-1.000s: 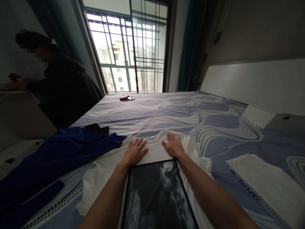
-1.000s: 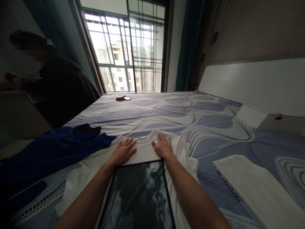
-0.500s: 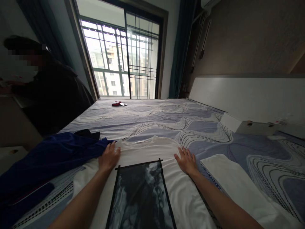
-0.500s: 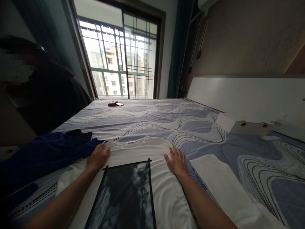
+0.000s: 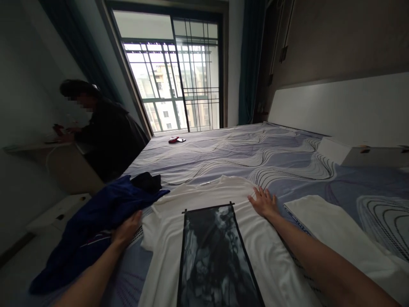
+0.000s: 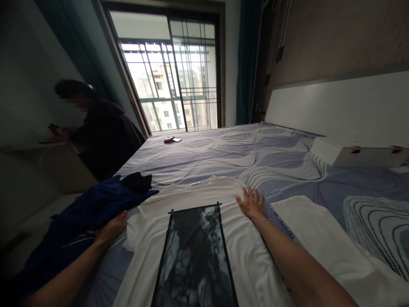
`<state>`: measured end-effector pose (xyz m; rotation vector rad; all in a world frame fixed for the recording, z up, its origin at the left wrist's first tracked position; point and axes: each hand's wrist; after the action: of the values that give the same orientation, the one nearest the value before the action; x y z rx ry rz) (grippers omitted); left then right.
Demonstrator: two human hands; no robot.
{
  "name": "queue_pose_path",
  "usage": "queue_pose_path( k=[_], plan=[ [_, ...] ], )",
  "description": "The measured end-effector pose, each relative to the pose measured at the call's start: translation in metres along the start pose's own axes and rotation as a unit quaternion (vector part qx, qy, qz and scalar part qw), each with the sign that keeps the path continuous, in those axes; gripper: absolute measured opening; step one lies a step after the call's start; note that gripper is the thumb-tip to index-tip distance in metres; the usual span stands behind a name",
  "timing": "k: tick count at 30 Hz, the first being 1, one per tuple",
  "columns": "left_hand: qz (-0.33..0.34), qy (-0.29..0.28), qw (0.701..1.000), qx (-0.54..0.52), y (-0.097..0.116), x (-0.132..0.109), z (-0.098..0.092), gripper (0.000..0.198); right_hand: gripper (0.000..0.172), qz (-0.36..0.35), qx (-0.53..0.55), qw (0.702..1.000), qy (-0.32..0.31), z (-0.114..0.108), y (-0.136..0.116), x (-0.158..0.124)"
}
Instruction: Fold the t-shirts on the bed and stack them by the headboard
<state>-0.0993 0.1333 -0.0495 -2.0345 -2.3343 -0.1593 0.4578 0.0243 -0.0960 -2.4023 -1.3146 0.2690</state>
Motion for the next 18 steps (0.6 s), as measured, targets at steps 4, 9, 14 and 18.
queue_pose_path(
  k=[4,9,14,18],
  plan=[
    [0.019,-0.023,1.0,-0.004,0.011,-0.048,0.002,0.067,0.074,0.009,0.031,0.999,-0.009,-0.003,0.004,-0.011],
    [0.011,-0.027,1.0,0.008,0.018,-0.117,0.001,0.083,0.085,-0.005,0.049,0.999,-0.002,-0.011,0.022,-0.061],
    [0.017,-0.041,0.999,-0.021,0.022,-0.181,-0.008,0.071,0.092,-0.01,0.079,0.997,0.01,-0.028,0.044,-0.133],
    [0.045,-0.025,0.998,-0.022,0.018,-0.237,-0.01,0.052,0.075,-0.023,0.124,0.991,0.031,-0.039,0.06,-0.194]
  ],
)
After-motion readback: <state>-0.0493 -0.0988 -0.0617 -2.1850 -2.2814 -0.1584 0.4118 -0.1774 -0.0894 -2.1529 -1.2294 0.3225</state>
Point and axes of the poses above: each hand's wrist, its own x-axis towards the middle knuckle, its own z-axis out of the palm, y = z × x, and after that the axes turned 15 degrees about x, right-handed
